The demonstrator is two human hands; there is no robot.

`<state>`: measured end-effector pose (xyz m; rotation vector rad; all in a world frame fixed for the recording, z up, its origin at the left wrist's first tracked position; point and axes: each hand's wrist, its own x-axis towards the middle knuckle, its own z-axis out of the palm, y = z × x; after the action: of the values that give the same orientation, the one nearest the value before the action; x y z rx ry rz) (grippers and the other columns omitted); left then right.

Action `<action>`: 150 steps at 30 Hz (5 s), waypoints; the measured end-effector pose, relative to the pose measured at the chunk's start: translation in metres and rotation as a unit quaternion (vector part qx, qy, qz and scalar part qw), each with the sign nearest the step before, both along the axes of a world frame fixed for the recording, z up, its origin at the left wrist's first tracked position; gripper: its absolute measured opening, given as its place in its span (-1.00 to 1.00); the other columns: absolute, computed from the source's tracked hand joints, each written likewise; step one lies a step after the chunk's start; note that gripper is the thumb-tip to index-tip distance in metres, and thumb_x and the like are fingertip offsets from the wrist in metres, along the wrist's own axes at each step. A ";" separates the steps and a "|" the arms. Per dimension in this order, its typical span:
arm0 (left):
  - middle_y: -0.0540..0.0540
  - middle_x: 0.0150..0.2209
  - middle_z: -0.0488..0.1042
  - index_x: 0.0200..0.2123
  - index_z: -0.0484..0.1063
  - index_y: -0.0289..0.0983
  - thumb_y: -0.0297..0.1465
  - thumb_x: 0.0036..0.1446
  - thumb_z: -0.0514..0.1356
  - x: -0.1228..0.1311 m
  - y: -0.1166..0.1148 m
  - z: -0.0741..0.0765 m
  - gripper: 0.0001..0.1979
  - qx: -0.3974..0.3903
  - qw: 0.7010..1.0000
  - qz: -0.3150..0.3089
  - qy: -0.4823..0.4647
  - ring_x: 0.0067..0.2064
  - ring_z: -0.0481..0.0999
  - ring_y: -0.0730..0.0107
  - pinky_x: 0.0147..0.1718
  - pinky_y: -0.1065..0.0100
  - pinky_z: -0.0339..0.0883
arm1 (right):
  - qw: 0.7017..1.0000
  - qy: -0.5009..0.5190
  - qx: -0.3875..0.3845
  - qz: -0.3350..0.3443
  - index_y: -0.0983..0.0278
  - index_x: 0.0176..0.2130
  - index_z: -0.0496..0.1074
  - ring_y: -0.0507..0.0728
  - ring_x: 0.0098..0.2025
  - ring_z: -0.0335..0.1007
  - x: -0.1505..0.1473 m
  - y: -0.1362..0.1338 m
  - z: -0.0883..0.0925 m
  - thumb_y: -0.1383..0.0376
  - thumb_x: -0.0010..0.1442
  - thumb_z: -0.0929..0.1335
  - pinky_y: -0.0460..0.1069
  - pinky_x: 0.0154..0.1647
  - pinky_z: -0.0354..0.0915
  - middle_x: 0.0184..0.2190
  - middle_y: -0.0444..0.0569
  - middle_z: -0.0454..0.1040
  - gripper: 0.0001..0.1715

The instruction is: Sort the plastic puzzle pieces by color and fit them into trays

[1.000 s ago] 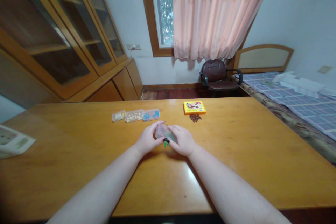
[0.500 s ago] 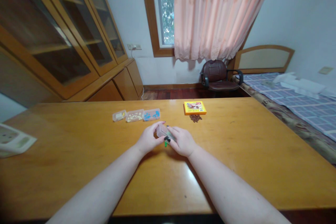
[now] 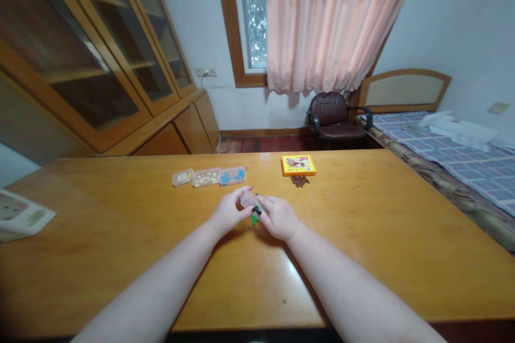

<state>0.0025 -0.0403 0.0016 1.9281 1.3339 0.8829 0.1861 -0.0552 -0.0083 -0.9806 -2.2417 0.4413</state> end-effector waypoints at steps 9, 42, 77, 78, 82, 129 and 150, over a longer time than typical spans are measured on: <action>-0.16 -0.03 0.46 0.13 0.22 -0.28 -0.33 -0.14 0.30 -0.003 -0.001 0.000 -0.29 0.008 0.998 -0.062 0.002 -0.02 0.45 0.17 0.03 0.18 0.29 | 0.982 0.145 -0.069 -0.100 0.30 -0.27 0.52 0.16 -0.31 0.47 0.015 0.014 -0.022 0.04 0.30 0.08 0.04 -0.25 0.35 -0.34 0.08 0.55 -0.41; -0.15 -0.02 0.43 -0.12 0.47 -0.21 -0.31 0.15 0.09 -0.021 0.019 -0.012 -0.73 0.063 0.990 -0.129 -0.006 0.07 0.35 0.24 0.12 0.15 0.16 | 0.768 0.511 -0.356 -0.149 0.29 -0.51 0.37 0.10 -0.64 0.34 0.020 0.048 -0.020 -0.06 0.13 0.25 -0.03 -0.60 0.26 -0.69 -0.01 0.42 -0.50; -0.13 -0.07 0.49 0.03 0.40 -0.14 -0.37 0.12 0.14 -0.022 0.028 -0.026 -0.63 0.109 0.960 -0.007 0.259 -0.02 0.39 0.16 0.00 0.15 0.24 | 0.902 0.272 -0.278 -0.188 0.34 -0.20 0.46 0.07 -0.51 0.36 0.013 0.039 -0.024 0.10 0.03 0.34 -0.03 -0.45 0.27 -0.50 -0.05 0.48 -0.58; -0.13 -0.04 0.47 0.03 0.39 -0.13 -0.37 0.12 0.14 -0.021 0.026 -0.026 -0.62 0.107 0.957 -0.008 0.268 0.00 0.37 0.15 0.01 0.13 0.23 | 0.914 0.245 -0.256 -0.200 0.34 -0.24 0.47 0.08 -0.47 0.38 0.014 0.040 -0.023 0.11 0.04 0.33 -0.03 -0.41 0.28 -0.47 -0.02 0.50 -0.62; -0.13 0.04 0.38 0.02 0.39 -0.11 -0.37 0.11 0.16 -0.017 0.022 -0.023 -0.63 0.109 0.953 0.003 0.283 0.05 0.32 0.15 0.03 0.11 0.20 | 0.946 0.110 -0.205 -0.224 0.31 -0.42 0.45 0.08 -0.44 0.35 0.024 0.042 -0.018 0.18 0.08 0.29 -0.05 -0.40 0.22 -0.50 -0.04 0.48 -0.74; -0.08 -0.31 0.48 -0.30 0.49 -0.23 -0.37 0.18 0.05 -0.017 0.010 0.001 -0.79 0.130 0.942 -0.061 0.303 -0.27 0.45 0.35 -0.26 0.37 0.30 | 0.969 -0.161 -0.149 -0.112 0.25 -0.37 0.54 0.06 -0.42 0.37 0.041 0.039 -0.004 0.29 0.07 0.32 -0.09 -0.39 0.18 -0.44 -0.05 0.54 -0.82; -0.10 -0.29 0.47 -0.32 0.48 -0.24 -0.40 0.15 0.07 -0.007 0.007 -0.003 -0.82 0.094 0.931 -0.091 0.340 -0.27 0.46 0.33 -0.27 0.36 0.32 | 0.965 0.060 -0.189 -0.171 0.34 -0.10 0.45 0.05 -0.50 0.29 0.019 0.038 -0.016 0.24 0.14 0.26 -0.08 -0.44 0.19 -0.53 -0.09 0.45 -0.62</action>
<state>-0.0049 -0.0336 -0.0018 2.5999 1.4337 0.2444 0.2049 -0.0171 -0.0243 -1.4633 -1.8631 0.7640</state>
